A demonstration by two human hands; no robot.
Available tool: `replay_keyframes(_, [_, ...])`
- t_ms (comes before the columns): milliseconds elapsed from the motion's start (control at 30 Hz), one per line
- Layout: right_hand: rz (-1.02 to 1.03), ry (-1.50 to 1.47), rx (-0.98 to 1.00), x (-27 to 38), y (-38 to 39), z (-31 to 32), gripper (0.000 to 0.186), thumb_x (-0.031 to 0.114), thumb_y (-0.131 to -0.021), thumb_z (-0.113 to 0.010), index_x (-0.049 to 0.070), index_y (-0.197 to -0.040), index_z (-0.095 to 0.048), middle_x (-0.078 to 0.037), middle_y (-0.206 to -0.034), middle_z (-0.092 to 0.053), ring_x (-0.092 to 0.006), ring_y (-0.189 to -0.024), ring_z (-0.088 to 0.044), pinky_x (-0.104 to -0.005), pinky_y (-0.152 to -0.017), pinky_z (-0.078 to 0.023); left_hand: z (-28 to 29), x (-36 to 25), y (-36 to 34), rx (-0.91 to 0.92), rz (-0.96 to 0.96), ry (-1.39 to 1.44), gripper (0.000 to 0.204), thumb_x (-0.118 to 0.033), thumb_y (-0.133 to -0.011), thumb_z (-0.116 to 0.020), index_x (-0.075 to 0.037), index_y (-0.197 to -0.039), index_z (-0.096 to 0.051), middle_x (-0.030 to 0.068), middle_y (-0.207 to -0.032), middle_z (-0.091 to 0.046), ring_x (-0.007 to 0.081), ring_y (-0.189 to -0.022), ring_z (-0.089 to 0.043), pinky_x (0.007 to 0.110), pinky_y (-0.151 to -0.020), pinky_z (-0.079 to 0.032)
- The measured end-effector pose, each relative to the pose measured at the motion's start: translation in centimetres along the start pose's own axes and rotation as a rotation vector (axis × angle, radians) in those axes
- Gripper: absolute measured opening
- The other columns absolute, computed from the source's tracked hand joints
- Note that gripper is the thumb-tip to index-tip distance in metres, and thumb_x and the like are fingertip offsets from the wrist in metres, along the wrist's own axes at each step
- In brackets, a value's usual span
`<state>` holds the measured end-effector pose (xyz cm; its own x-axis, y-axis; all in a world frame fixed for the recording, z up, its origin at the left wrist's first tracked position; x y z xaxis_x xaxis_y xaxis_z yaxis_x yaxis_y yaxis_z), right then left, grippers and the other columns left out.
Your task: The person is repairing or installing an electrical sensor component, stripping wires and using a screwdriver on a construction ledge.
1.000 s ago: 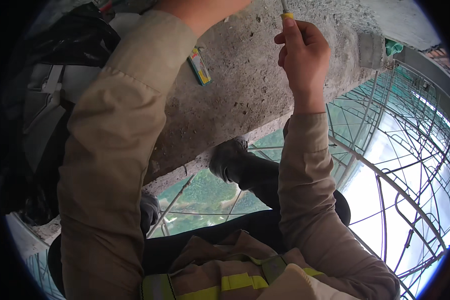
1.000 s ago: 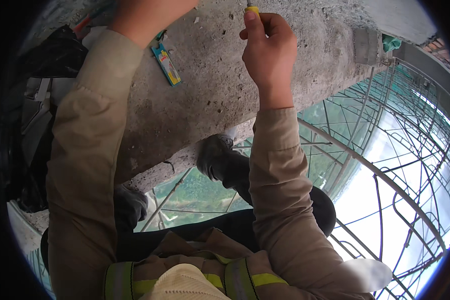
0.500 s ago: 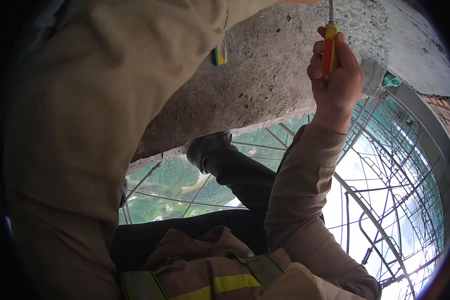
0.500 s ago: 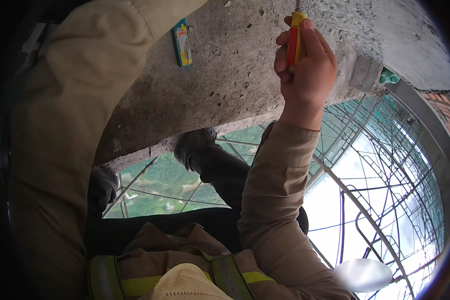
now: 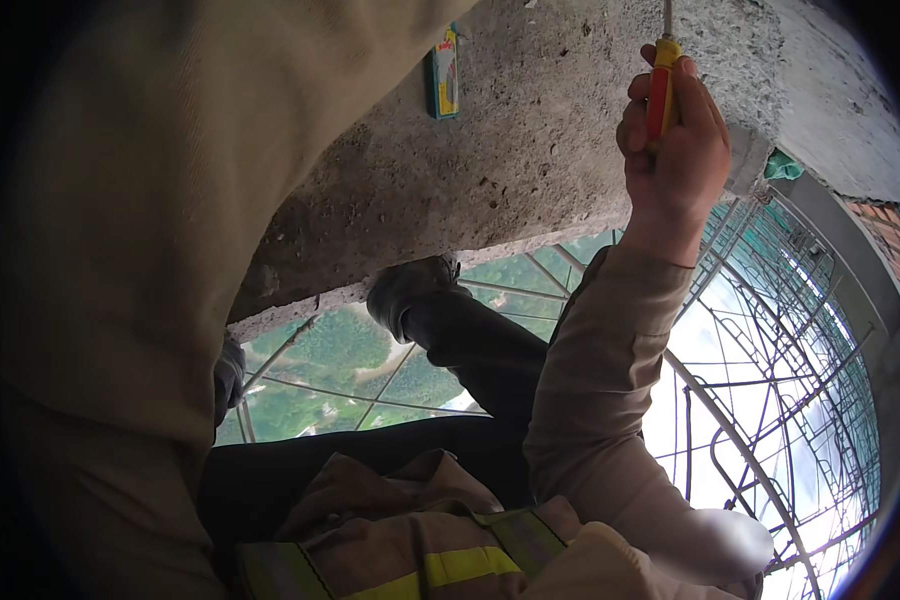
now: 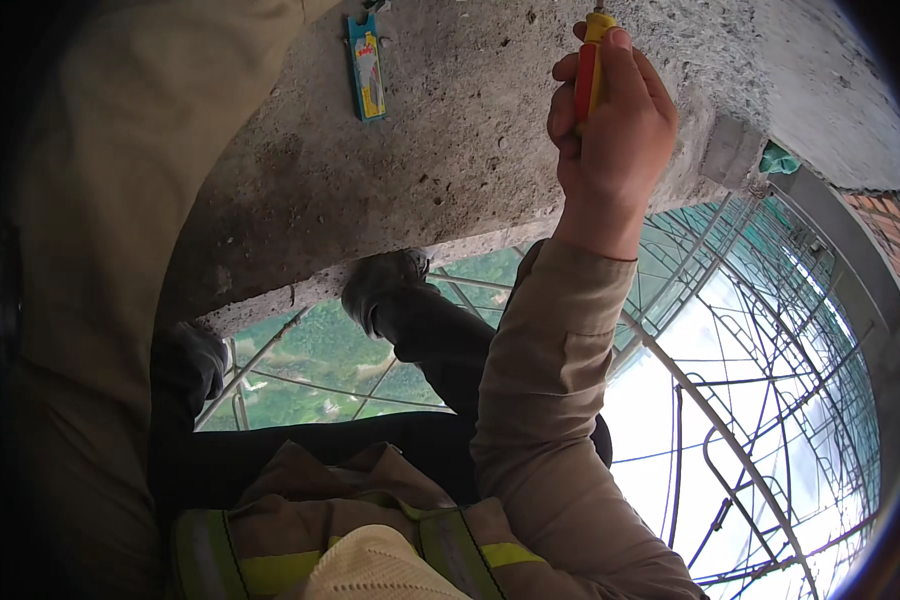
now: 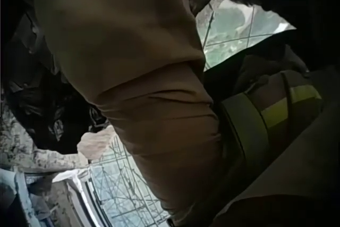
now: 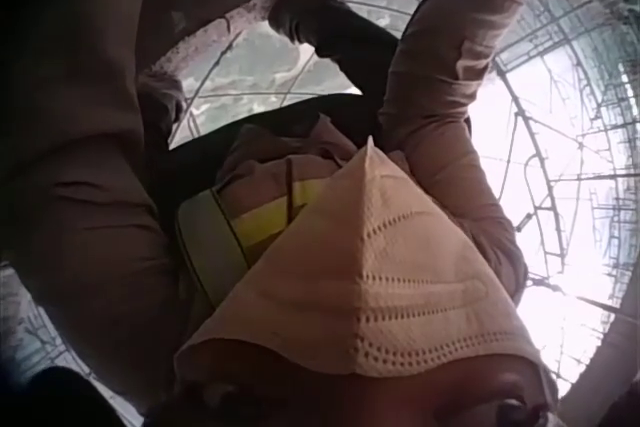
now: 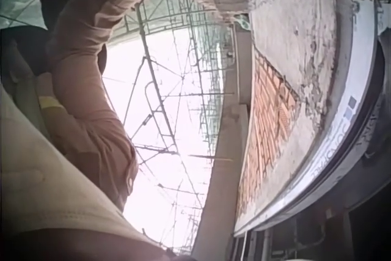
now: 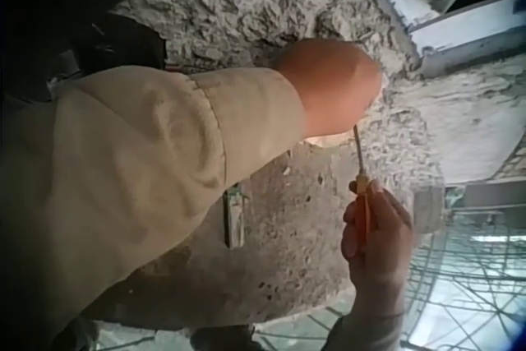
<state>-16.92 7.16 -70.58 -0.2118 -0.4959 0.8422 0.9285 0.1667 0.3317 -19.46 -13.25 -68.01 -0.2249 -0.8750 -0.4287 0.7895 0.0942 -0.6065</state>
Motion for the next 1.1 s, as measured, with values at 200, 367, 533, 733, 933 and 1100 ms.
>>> replay_keyframes(200, [0.036, -0.049, -0.085, -0.2, 0.0, 0.1, 0.036, 0.03, -0.108, -0.055, -0.003, -0.11, -0.07, -0.01, -0.075, -0.067, -0.0116, -0.04, -0.048, -0.0246, -0.034, -0.026, 0.4, -0.1, -0.2, -0.001, -0.004, 0.022, 0.015, -0.007, -0.086, -0.063, -0.003, -0.084, -0.077, 0.0202, -0.088, -0.074, 0.0385, -0.083, -0.074, 0.049, -0.072, -0.061])
replay_keyframes(367, [0.036, -0.019, -0.118, -0.3, 0.3, -0.4, 0.038, 0.027, -0.109, -0.053, -0.008, -0.12, -0.065, -0.009, -0.079, -0.067, -0.011, -0.047, -0.051, -0.0239, -0.038, -0.033, 0.4, -0.3, 0.1, 0.023, 0.013, 0.014, 0.014, -0.007, -0.084, -0.064, -0.002, -0.083, -0.077, 0.0204, -0.088, -0.074, 0.0388, -0.082, -0.074, 0.049, -0.072, -0.061])
replay_keyframes(533, [0.132, 0.206, -0.214, 0.1, 0.0, 0.1, 0.036, 0.03, -0.104, -0.064, -0.005, -0.11, -0.069, -0.008, -0.078, -0.068, -0.0115, -0.051, -0.055, -0.0249, -0.042, -0.038, 0.3, -0.3, 0.3, 0.028, -0.009, 0.059, 0.011, -0.005, -0.08, -0.066, -0.001, -0.082, -0.076, 0.0216, -0.086, -0.073, 0.0397, -0.082, -0.073, 0.05, -0.072, -0.061])
replay_keyframes(733, [0.539, 0.862, -0.489, 3.4, 1.3, -0.2, 0.036, 0.034, -0.088, -0.081, 0.0, -0.098, -0.074, -0.008, -0.082, -0.072, -0.0191, -0.071, -0.067, -0.0342, -0.067, -0.054, -0.7, -1.0, 1.0, -0.049, -0.048, 0.05, 0.01, -0.007, -0.079, -0.066, -0.001, -0.078, -0.074, 0.0213, -0.082, -0.071, 0.0404, -0.077, -0.071, 0.052, -0.067, -0.058])
replay_keyframes(933, [0.529, 0.884, -0.513, 3.6, 1.6, -0.3, 0.038, 0.033, -0.083, -0.085, 0.001, -0.098, -0.074, -0.011, -0.084, -0.074, -0.0219, -0.074, -0.07, -0.0366, -0.072, -0.055, -0.6, -0.8, 1.4, -0.193, -0.102, 0.137, 0.015, -0.013, -0.083, -0.063, -0.005, -0.074, -0.072, 0.0194, -0.077, -0.069, 0.0404, -0.072, -0.068, 0.053, -0.064, -0.055])
replay_keyframes(1100, [0.485, 0.913, -0.533, 3.8, 1.8, -0.6, 0.037, 0.032, -0.083, -0.084, 0.0, -0.097, -0.073, -0.013, -0.084, -0.074, -0.0232, -0.074, -0.07, -0.0372, -0.072, -0.055, -0.7, -0.2, 0.6, -0.14, -0.068, 0.164, 0.017, -0.013, -0.083, -0.064, -0.004, -0.071, -0.071, 0.0193, -0.072, -0.067, 0.0401, -0.068, -0.067, 0.053, -0.064, -0.055])
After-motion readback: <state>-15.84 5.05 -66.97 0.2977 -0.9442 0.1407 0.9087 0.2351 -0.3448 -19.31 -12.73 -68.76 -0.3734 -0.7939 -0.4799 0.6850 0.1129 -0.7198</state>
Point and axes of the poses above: each hand's wrist, its own y-axis away from the middle knuckle, its own z-axis out of the back of the hand, x = y × z, the point moved 9 cm from there along -y, towards the middle knuckle
